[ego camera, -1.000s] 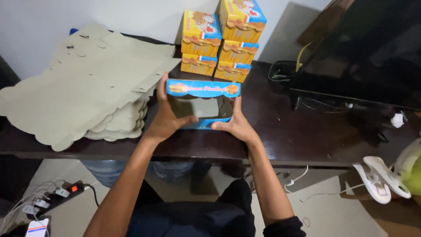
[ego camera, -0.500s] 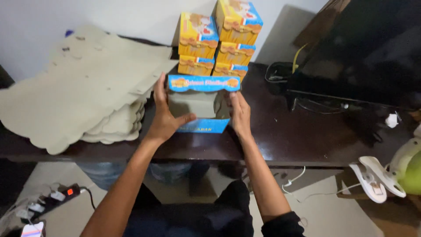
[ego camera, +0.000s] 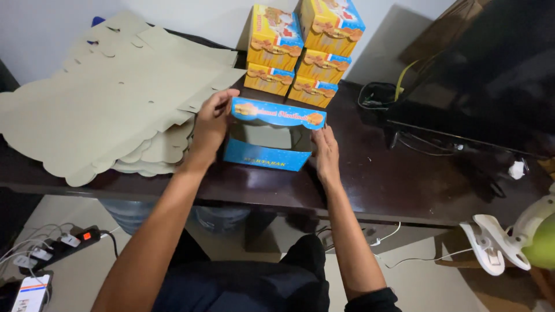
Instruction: The person assembles flat cardboard pieces into small rectangular boxes by folding the sides and tucking the tabs. After completing one box, the person places it with a stack of finished boxes and begins assembling another.
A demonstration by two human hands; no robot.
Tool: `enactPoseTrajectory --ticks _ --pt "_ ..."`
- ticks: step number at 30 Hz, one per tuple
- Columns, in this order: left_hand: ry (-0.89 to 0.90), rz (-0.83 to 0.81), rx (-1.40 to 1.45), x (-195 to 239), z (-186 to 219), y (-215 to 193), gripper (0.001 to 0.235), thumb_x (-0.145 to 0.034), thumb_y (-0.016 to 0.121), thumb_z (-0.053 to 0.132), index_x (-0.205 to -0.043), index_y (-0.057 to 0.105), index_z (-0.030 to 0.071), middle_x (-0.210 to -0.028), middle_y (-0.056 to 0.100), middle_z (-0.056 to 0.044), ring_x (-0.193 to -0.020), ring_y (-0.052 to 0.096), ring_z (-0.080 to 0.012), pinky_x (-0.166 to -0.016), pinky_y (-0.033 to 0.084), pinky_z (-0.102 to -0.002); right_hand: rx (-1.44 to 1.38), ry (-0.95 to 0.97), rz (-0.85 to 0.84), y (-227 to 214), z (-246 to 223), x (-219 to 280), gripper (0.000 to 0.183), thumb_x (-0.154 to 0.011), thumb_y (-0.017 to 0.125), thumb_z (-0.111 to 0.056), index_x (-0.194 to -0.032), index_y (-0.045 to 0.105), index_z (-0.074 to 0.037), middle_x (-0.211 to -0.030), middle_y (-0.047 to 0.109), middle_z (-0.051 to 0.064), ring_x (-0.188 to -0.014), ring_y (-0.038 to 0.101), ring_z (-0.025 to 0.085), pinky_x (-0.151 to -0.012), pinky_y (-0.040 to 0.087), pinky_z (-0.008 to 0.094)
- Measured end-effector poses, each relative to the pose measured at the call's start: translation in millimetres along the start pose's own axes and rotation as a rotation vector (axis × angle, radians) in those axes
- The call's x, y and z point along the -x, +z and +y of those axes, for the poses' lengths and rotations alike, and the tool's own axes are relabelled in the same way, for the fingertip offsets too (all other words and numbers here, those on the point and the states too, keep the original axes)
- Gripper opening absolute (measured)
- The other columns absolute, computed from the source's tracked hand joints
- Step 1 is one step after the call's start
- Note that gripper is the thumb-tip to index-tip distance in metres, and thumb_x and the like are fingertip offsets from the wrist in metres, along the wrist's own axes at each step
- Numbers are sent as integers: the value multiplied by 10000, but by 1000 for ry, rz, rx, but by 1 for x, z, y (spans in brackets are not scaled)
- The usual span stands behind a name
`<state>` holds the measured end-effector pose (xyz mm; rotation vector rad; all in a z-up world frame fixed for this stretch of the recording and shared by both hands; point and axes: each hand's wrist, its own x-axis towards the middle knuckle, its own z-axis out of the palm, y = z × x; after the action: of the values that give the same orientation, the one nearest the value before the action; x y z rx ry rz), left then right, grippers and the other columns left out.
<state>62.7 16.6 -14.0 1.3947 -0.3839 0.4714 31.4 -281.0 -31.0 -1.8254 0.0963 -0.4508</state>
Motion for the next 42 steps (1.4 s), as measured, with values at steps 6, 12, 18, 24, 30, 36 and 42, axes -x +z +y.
enactPoseTrajectory --ticks 6,12,18,24,30,36,42 --pt "-89 -48 -225 3 23 -10 479 -941 536 82 -1245 701 414 -1227 723 121 -1199 652 -67 -1065 490 -264 -58 -55 -82 12 -48 30 449 -1077 521 -366 -1452 551 -122 -1293 607 173 -1229 623 417 -890 572 611" --pt "-151 187 8 4 28 6 403 -964 467 75 -1279 662 234 -1152 730 -119 -1073 671 -266 -951 538 -442 32 -112 -185 11 -69 54 452 -1080 517 -360 -1481 550 -154 -1391 536 131 -1330 469 321 -1055 470 609" --pt "-172 257 154 5 22 18 354 -973 469 64 -1224 668 214 -1040 660 -48 -960 631 -183 -850 555 -329 169 -239 -162 12 -62 47 423 -1115 419 -342 -1481 545 -174 -1344 546 133 -1336 476 287 -1186 343 504" --pt "-57 245 230 18 29 19 283 -1033 528 223 -1242 684 113 -1339 669 -142 -1217 582 -197 -1058 474 -358 -241 -245 -329 15 -68 52 705 -1078 380 -593 -1644 256 -191 -1630 252 270 -1452 332 523 -1131 388 640" --pt "22 224 221 22 41 16 382 -906 565 25 -1243 706 138 -1422 593 -203 -1367 501 -303 -1129 410 -388 -479 -339 -536 3 -57 47 1081 -826 800 -223 -1682 139 -215 -1617 272 200 -1529 208 371 -1253 98 582" --pt "109 82 21 29 62 11 408 -1064 435 276 -1366 664 123 -1503 535 -222 -1442 446 -343 -1209 345 -423 -222 -364 -534 12 -76 65 1122 -848 790 11 -1680 56 -155 -1726 77 217 -1573 -30 375 -1256 93 562" --pt "107 88 39 31 47 16 527 -1106 320 427 -1365 661 119 -1553 471 -213 -1409 452 -335 -1219 291 -428 -233 -327 -480 7 -47 43 998 -906 756 -3 -1652 109 -148 -1663 208 247 -1508 188 383 -1205 261 541"
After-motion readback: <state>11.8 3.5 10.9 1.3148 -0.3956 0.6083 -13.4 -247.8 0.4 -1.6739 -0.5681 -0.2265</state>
